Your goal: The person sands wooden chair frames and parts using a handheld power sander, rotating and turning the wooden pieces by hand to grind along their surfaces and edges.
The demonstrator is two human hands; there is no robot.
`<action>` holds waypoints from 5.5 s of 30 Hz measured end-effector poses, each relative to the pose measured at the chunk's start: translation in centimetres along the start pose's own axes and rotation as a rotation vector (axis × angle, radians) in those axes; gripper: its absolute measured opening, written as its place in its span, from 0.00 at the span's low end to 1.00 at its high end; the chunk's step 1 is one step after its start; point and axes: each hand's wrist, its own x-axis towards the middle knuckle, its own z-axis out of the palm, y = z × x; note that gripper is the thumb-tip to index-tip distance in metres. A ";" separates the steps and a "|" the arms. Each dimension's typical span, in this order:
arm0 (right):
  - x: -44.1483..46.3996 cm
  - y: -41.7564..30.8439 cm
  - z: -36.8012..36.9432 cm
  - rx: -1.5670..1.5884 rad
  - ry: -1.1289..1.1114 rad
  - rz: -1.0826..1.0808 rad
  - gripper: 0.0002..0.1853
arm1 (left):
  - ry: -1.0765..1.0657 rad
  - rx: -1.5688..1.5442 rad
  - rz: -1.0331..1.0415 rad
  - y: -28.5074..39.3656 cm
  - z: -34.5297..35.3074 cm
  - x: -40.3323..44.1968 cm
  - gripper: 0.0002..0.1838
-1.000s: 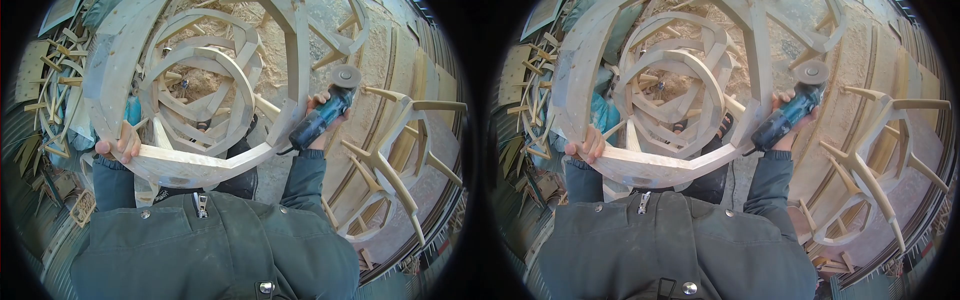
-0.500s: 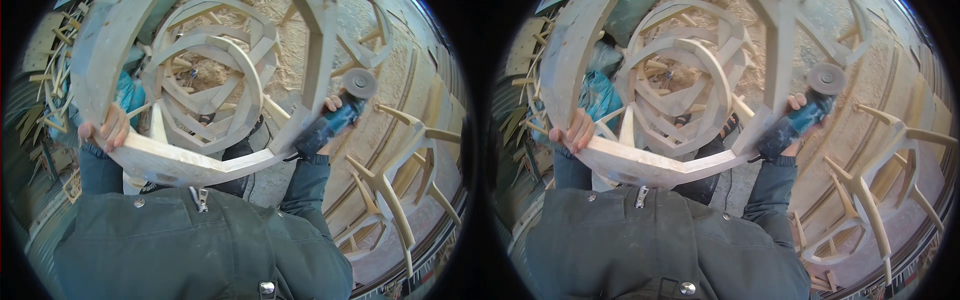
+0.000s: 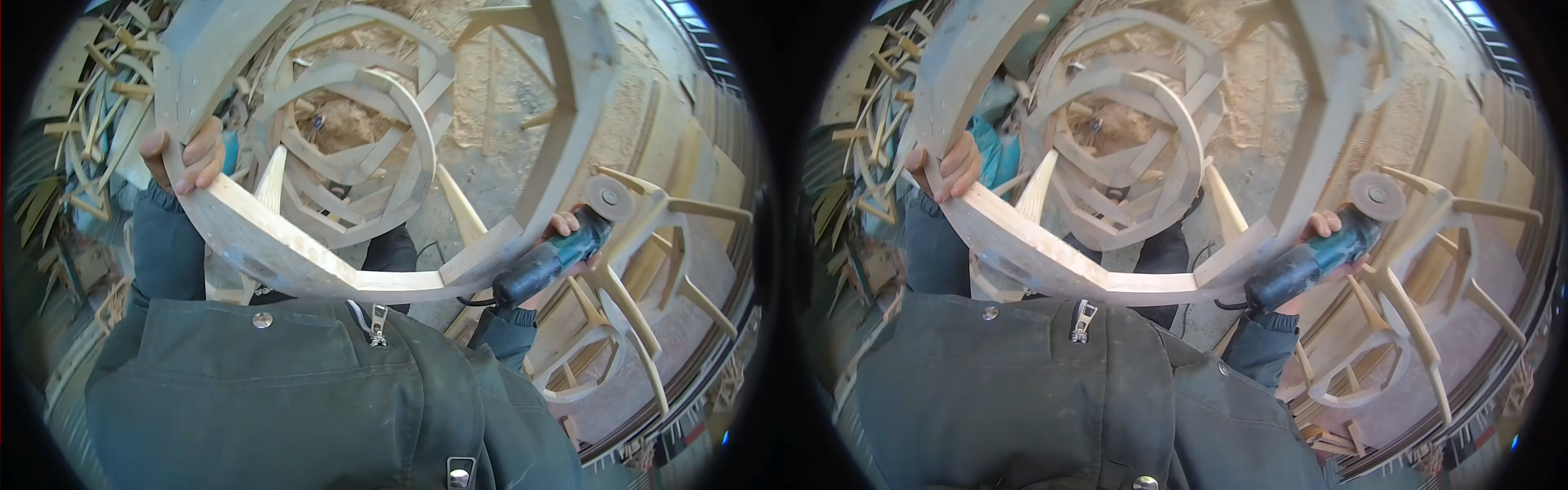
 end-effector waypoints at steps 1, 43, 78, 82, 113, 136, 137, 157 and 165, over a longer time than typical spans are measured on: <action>-0.4 1.1 2.1 -0.015 -0.022 -0.017 0.48 | -0.031 -0.008 0.002 1.1 0.0 -0.8 0.40; -6.6 19.8 9.1 -0.244 -0.009 0.061 0.43 | 0.947 0.307 0.023 7.0 -9.7 -18.0 0.29; -11.0 26.8 24.6 -1.156 -0.031 0.145 0.47 | 0.368 -0.122 0.031 11.9 -10.8 -15.4 0.35; -11.4 34.2 26.0 -1.768 -0.082 0.475 0.40 | 0.259 -0.189 0.032 11.3 -11.3 -15.9 0.33; -15.8 49.3 25.7 -2.382 -0.519 0.564 0.49 | 0.409 -0.249 0.084 10.1 -11.8 -15.5 0.32; 8.6 36.0 28.5 -2.432 0.095 0.097 0.26 | 0.733 0.171 0.071 11.3 -8.0 -15.2 0.21; 9.4 35.7 28.0 -2.439 0.040 0.093 0.28 | 0.736 0.172 0.066 11.1 -8.1 -15.2 0.20; 7.1 34.8 28.3 -2.550 -0.034 0.054 0.28 | 0.795 0.161 0.017 10.8 -9.4 -15.7 0.22; 13.0 36.4 28.0 -2.515 -0.034 0.134 0.25 | 0.793 0.215 0.028 10.9 -9.8 -15.8 0.21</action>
